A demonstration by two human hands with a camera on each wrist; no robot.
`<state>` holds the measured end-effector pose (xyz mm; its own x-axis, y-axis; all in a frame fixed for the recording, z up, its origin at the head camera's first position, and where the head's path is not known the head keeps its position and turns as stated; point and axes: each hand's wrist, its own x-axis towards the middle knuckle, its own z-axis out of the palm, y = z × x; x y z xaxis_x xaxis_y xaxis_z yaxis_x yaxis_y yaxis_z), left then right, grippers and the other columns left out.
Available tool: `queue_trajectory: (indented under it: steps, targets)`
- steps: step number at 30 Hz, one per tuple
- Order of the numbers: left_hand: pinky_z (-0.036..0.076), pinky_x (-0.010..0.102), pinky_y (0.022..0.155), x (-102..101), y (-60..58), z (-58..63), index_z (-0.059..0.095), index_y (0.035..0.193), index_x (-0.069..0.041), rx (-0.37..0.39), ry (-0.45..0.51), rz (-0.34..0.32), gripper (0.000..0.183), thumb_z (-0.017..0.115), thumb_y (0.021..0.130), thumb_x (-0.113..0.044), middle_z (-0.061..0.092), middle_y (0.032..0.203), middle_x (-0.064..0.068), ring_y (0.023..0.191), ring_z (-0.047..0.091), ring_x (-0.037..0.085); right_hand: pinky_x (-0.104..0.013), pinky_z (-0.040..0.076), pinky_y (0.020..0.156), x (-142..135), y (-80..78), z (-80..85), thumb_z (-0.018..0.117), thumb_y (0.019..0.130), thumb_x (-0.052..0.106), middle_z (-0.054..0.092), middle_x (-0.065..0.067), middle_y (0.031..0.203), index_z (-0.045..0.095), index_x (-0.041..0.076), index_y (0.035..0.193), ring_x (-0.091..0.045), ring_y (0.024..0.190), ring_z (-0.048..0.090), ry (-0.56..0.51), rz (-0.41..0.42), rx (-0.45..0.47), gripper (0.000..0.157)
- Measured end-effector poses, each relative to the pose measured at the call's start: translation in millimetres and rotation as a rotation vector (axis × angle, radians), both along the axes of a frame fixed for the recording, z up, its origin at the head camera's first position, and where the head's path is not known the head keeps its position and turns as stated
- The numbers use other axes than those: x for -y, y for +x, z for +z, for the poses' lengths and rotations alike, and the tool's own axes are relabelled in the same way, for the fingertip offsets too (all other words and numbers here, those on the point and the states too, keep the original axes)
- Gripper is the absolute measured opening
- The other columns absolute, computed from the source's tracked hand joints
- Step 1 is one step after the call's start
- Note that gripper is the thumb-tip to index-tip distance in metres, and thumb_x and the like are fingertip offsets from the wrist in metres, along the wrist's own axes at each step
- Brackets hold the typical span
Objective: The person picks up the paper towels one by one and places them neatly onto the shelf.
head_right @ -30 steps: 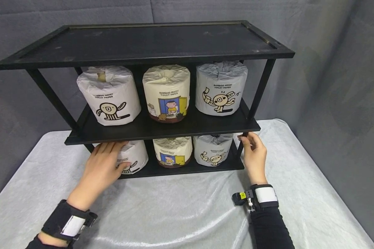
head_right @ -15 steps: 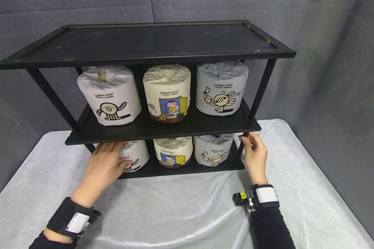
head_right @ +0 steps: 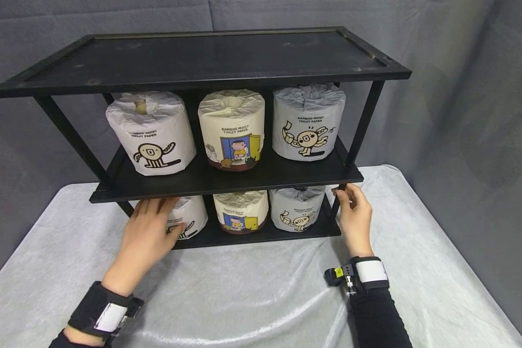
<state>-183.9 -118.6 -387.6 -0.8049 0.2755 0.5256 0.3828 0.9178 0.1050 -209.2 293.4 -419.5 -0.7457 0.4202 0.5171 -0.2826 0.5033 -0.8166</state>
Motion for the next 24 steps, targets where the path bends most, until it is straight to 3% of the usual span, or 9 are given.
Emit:
queue_trajectory:
  steps: [3,6,11,14,17,24]
  targets:
    - [0.033,0.059,0.106,-0.6,2.6,0.6,0.054,0.127,-0.005,0.021,0.012,0.007,0.061,0.073,0.075,-0.031,0.054,0.127,0.021,0.122,0.043,0.039,-0.009,0.041,0.072,1.5,1.1,2.2,0.058,0.091,0.018,0.065,0.018,0.083,0.065,-0.001,0.102,0.007,0.082,0.059,0.023,-0.02,0.016,0.023]
    - [0.031,0.061,0.108,-0.1,7.0,1.5,0.053,0.13,-0.006,0.042,0.022,0.018,0.06,0.07,0.078,-0.032,0.055,0.13,0.019,0.125,0.042,0.038,-0.015,0.043,0.073,6.1,4.0,8.8,0.055,0.093,0.019,0.071,-0.002,0.09,0.064,0.0,0.103,0.002,0.086,0.059,0.062,-0.051,0.07,0.023]
    - [0.029,0.062,0.109,5.6,18.4,1.2,0.048,0.135,-0.009,0.053,0.041,0.022,0.065,0.07,0.078,-0.03,0.053,0.137,0.015,0.13,0.04,0.034,-0.043,0.047,0.089,16.2,13.0,28.1,0.047,0.096,0.011,0.067,-0.026,0.106,0.057,-0.006,0.109,-0.028,0.102,0.06,0.127,-0.015,0.225,0.023]
    - [0.03,0.061,0.109,11.6,27.0,1.0,0.045,0.137,-0.008,0.039,0.047,0.016,0.069,0.071,0.077,-0.028,0.051,0.14,0.014,0.131,0.039,0.031,-0.057,0.044,0.093,18.6,18.8,39.2,0.043,0.097,0.01,0.06,-0.033,0.117,0.05,-0.009,0.118,-0.043,0.112,0.054,0.183,0.065,0.316,0.029]
    - [0.032,0.061,0.107,19.8,38.1,1.6,0.044,0.137,-0.007,0.022,0.041,0.015,0.07,0.072,0.076,-0.027,0.05,0.14,0.014,0.131,0.04,0.031,-0.062,0.044,0.091,15.9,25.3,45.4,0.042,0.098,0.017,0.053,-0.036,0.126,0.041,-0.009,0.13,-0.048,0.117,0.049,0.277,0.135,0.387,0.041]
    - [0.036,0.057,0.105,37.2,61.4,4.6,0.047,0.135,-0.007,0.034,0.024,0.013,0.064,0.069,0.079,-0.029,0.051,0.14,0.013,0.13,0.041,0.032,-0.062,0.046,0.088,-1.7,43.2,43.4,0.047,0.097,0.025,0.049,-0.034,0.133,0.032,-0.004,0.142,-0.047,0.115,0.051,0.429,0.222,0.383,0.056]
